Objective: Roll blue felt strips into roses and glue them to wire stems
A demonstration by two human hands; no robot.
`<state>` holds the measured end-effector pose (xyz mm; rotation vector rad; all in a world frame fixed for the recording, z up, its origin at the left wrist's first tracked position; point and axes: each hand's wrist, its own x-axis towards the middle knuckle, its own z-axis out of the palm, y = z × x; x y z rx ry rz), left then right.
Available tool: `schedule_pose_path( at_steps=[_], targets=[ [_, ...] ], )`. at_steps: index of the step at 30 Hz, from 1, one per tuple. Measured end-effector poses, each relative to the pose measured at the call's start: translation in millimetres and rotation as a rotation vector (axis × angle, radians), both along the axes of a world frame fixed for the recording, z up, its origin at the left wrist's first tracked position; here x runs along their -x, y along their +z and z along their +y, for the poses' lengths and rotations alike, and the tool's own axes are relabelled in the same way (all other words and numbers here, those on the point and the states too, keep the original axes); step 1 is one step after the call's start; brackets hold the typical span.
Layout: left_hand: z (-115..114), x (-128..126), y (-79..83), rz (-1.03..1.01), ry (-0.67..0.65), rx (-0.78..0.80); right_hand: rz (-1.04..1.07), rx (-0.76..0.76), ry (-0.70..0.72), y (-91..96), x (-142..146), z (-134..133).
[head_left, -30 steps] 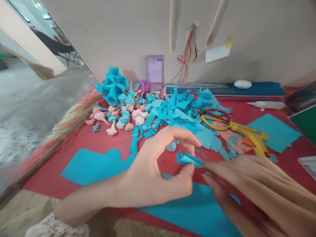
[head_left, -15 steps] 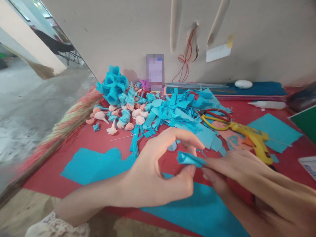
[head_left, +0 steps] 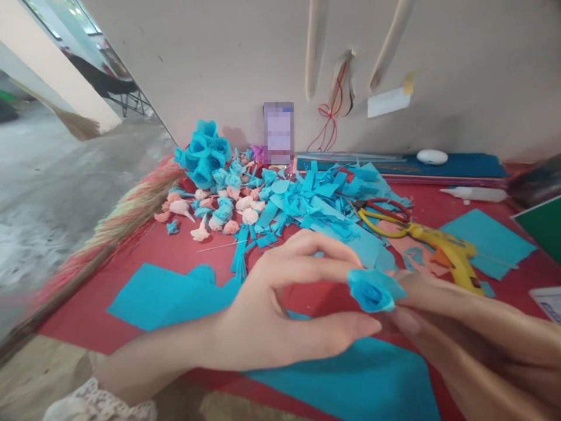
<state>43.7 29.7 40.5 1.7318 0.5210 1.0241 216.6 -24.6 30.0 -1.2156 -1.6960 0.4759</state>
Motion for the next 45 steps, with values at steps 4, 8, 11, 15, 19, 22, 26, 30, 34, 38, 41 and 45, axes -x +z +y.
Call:
schedule_pose_path(
  at_steps=[4,8,11,15,19,22,26,30,34,38,41,45],
  targets=[
    [1,0,0.2,-0.02,-0.038,0.027,0.1,0.169,0.158,3.4,4,6],
    [1,0,-2.2,-0.108,-0.096,0.122,0.185,0.251,0.228,4.3,6,6],
    [1,-1,-4.5,-0.176,-0.145,0.256,0.24,0.285,0.215,4.9,5,4],
    [0,-3,-8.9,-0.187,-0.158,0.371,0.287,0.325,0.237,3.4,5,2],
    [-1,-5,-13.3,-0.212,-0.143,0.49,0.31,0.359,0.249,0.9,8,3],
    [-2,-7,-15.1,-0.275,-0.174,0.619,0.311,0.348,0.246,1.0,8,3],
    [-3,-10,-15.0,-0.313,-0.226,0.704,0.342,0.339,0.226,3.6,8,3],
    [-2,-11,-14.8,-0.344,-0.218,0.759,0.361,0.336,0.2,5.3,9,4],
    [-3,-12,-16.5,-0.36,-0.27,0.784,0.317,0.319,0.2,4.5,12,4],
    [-4,-14,-18.6,-0.355,-0.278,0.79,0.278,0.297,0.202,3.9,14,5],
    [-3,-16,-18.8,-0.358,-0.294,0.796,0.267,0.275,0.197,3.2,14,5],
    [-2,-17,-17.4,-0.376,-0.28,0.808,0.273,0.261,0.181,0.6,14,4]
  ],
)
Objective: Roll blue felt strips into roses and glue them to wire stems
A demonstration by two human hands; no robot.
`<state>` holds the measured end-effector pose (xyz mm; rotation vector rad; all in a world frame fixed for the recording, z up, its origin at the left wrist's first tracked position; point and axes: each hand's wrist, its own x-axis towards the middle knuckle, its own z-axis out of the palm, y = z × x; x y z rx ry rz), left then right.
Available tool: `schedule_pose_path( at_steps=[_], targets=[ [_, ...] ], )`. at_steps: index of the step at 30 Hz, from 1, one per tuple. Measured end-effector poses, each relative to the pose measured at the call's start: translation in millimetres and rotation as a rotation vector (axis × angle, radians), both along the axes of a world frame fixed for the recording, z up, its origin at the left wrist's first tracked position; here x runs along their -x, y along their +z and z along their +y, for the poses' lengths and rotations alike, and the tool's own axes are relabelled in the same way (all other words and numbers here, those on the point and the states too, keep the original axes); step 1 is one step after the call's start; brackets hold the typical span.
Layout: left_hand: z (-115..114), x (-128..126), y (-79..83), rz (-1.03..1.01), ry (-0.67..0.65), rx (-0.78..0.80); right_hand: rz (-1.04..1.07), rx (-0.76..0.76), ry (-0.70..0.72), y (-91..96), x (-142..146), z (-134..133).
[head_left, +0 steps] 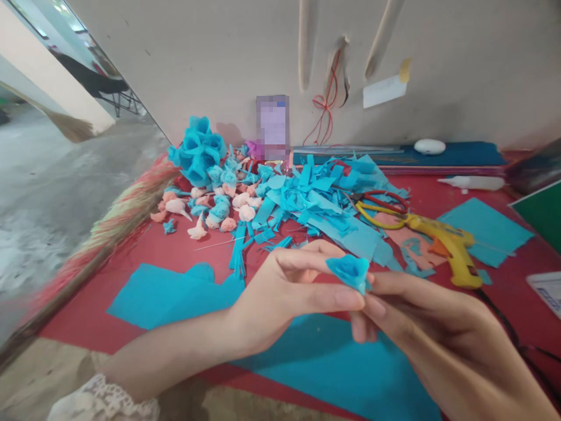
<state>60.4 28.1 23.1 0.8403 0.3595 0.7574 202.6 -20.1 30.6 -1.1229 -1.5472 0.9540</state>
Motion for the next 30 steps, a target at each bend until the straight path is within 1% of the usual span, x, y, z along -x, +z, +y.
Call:
schedule_pose_path(
  at_steps=[3,8,12,16,18,20,22,25,30],
  targets=[
    [0,0,-0.3,0.007,0.009,0.002,-0.006,0.002,0.002,-0.1,2,0],
    [-1,2,-5.1,0.016,-0.023,-0.024,-0.015,-0.04,-0.005,1.0,4,-1],
    [-2,2,-6.0,-0.012,-0.023,-0.012,-0.041,-0.026,-0.017,-1.3,2,-3],
    [-2,1,-4.4,-0.016,0.016,0.017,-0.027,-0.044,-0.036,-3.7,1,-7],
    [-2,0,-4.8,0.016,0.075,0.039,-0.075,-0.043,-0.105,-4.7,2,-10],
    [-3,0,-6.1,0.056,0.136,0.062,-0.171,-0.091,-0.214,-4.9,3,-13],
    [-3,0,-7.4,0.079,0.181,0.075,-0.262,-0.186,-0.299,-4.0,3,-15],
    [-3,0,-7.7,0.091,0.214,0.064,-0.355,-0.312,-0.338,-1.1,1,-17],
    [-4,-2,-5.8,0.084,0.229,0.044,-0.423,-0.418,-0.38,2.3,1,-17]
  ],
)
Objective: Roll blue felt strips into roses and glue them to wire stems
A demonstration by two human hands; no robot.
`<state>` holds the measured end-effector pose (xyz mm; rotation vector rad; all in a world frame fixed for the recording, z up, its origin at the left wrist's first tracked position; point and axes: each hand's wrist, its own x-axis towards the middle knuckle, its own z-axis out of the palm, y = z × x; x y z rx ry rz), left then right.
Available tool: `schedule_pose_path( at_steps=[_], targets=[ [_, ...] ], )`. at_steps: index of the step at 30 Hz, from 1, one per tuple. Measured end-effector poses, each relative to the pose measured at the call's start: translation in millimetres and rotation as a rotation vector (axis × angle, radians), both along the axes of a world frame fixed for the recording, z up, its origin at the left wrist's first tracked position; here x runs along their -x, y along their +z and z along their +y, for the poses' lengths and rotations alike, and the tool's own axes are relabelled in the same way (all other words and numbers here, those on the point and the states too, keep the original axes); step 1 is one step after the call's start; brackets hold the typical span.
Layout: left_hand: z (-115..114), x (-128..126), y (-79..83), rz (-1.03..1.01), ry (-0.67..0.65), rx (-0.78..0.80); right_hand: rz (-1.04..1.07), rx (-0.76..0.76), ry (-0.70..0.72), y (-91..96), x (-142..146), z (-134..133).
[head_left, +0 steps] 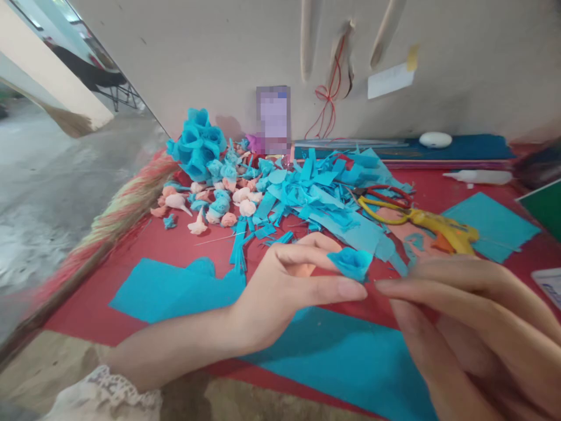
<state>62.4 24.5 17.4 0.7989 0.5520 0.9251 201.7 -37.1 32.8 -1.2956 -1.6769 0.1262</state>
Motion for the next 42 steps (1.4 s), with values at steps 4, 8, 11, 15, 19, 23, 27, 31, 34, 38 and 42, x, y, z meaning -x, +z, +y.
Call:
schedule_pose_path(
  at_steps=[4,8,11,15,19,23,27,31,34,38,42],
  targets=[
    [-1,-1,-1.4,-0.008,-0.006,0.019,0.037,-0.002,0.006,1.9,4,1],
    [-1,-2,-3.0,0.005,-0.013,0.015,0.033,0.023,0.057,7.8,4,5],
    [-1,-2,-2.5,0.023,-0.027,0.023,-0.023,0.038,0.059,11.9,1,7],
    [-2,-1,-2.3,0.011,-0.048,0.032,-0.09,0.021,0.064,10.7,-7,9],
    [-1,-1,-4.3,0.0,-0.061,0.048,-0.149,0.025,0.09,4.7,-12,11],
    [-1,0,-6.2,0.044,-0.086,-0.013,-0.187,0.012,0.093,5.4,-12,15],
    [0,1,-6.6,0.082,-0.092,-0.029,-0.18,-0.012,0.059,10.8,-9,18],
    [1,2,-6.3,0.121,-0.097,-0.048,-0.178,-0.144,-0.036,11.2,-8,19],
    [1,3,-6.4,0.136,-0.102,-0.046,-0.252,-0.105,-0.051,4.0,-15,11],
    [1,2,-7.5,0.116,-0.096,0.013,-0.305,-0.024,-0.074,-11.6,-33,-7],
    [2,1,-7.8,0.093,-0.103,0.045,-0.278,0.001,-0.083,-16.0,-38,-8]
  ],
)
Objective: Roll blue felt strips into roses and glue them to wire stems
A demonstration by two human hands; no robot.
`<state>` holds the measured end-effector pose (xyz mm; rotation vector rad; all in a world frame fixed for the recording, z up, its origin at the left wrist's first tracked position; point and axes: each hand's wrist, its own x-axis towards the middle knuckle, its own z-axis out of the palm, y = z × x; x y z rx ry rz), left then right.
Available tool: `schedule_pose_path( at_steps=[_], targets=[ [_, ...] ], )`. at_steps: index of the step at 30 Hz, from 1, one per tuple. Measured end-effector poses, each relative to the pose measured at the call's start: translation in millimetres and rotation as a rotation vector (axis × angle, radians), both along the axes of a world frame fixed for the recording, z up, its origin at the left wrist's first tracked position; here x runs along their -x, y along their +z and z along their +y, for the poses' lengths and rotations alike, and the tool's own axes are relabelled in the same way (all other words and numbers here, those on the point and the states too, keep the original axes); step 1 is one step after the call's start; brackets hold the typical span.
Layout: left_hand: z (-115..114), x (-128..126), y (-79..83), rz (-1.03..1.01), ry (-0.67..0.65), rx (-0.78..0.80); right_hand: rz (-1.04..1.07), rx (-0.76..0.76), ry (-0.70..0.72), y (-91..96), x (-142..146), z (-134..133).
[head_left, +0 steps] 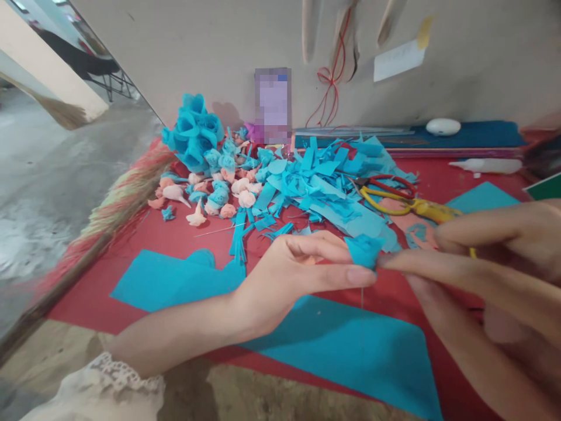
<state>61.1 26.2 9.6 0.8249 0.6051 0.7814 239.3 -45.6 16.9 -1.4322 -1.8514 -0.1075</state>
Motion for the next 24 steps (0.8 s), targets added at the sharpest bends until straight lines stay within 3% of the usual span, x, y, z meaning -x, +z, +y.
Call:
schedule_pose_path(
  at_steps=[8,16,24],
  targets=[
    [-1,2,0.9,-0.046,-0.005,0.049,0.123,0.035,0.102,25.3,21,25],
    [-1,0,0.5,-0.072,-0.001,0.128,0.275,0.105,0.244,15.0,21,20],
    [-2,-2,2.6,-0.089,0.004,0.156,0.244,0.126,0.285,26.4,28,26]
  ],
)
